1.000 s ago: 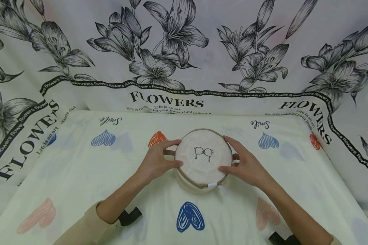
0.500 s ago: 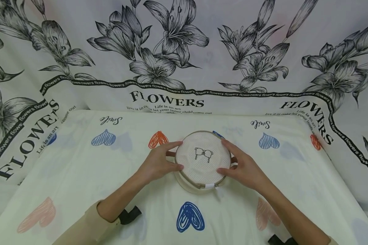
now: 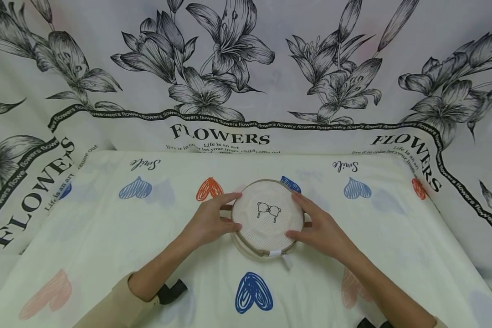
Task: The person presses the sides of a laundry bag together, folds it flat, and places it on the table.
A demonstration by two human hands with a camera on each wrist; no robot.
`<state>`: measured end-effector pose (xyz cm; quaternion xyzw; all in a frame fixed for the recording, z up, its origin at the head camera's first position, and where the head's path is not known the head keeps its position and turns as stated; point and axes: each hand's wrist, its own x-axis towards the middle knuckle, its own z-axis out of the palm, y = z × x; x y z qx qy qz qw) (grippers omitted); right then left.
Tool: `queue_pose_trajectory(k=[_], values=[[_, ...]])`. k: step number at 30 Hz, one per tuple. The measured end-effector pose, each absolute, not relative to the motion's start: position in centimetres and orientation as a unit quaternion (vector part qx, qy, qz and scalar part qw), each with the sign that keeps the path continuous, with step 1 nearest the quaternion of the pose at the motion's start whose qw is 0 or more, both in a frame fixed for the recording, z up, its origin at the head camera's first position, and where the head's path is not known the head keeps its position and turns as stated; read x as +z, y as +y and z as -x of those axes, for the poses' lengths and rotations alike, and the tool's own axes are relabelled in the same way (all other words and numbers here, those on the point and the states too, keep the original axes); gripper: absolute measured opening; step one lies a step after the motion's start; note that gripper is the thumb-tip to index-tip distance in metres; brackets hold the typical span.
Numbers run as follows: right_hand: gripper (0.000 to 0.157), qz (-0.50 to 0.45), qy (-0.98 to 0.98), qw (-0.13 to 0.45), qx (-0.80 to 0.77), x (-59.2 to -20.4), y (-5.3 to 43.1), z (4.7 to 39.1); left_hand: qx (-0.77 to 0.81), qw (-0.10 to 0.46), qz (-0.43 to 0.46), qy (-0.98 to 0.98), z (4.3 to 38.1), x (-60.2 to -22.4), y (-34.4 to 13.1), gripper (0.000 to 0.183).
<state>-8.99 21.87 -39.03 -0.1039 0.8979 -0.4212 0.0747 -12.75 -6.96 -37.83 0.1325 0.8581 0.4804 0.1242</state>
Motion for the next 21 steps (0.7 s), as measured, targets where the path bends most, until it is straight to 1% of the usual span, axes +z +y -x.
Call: queue_pose_trajectory(k=[14,21], values=[[0.094,0.128,0.894,0.068,-0.423,-39.55,21.5,8.97,0.462,0.13,-0.138,0.866,12.8,-38.26,-7.12,0.078],[0.094,0.124,0.907,0.076,-0.395,-39.78,21.48,8.76,0.455,0.128,-0.14,0.87,12.89,-38.56,-7.18,0.078]])
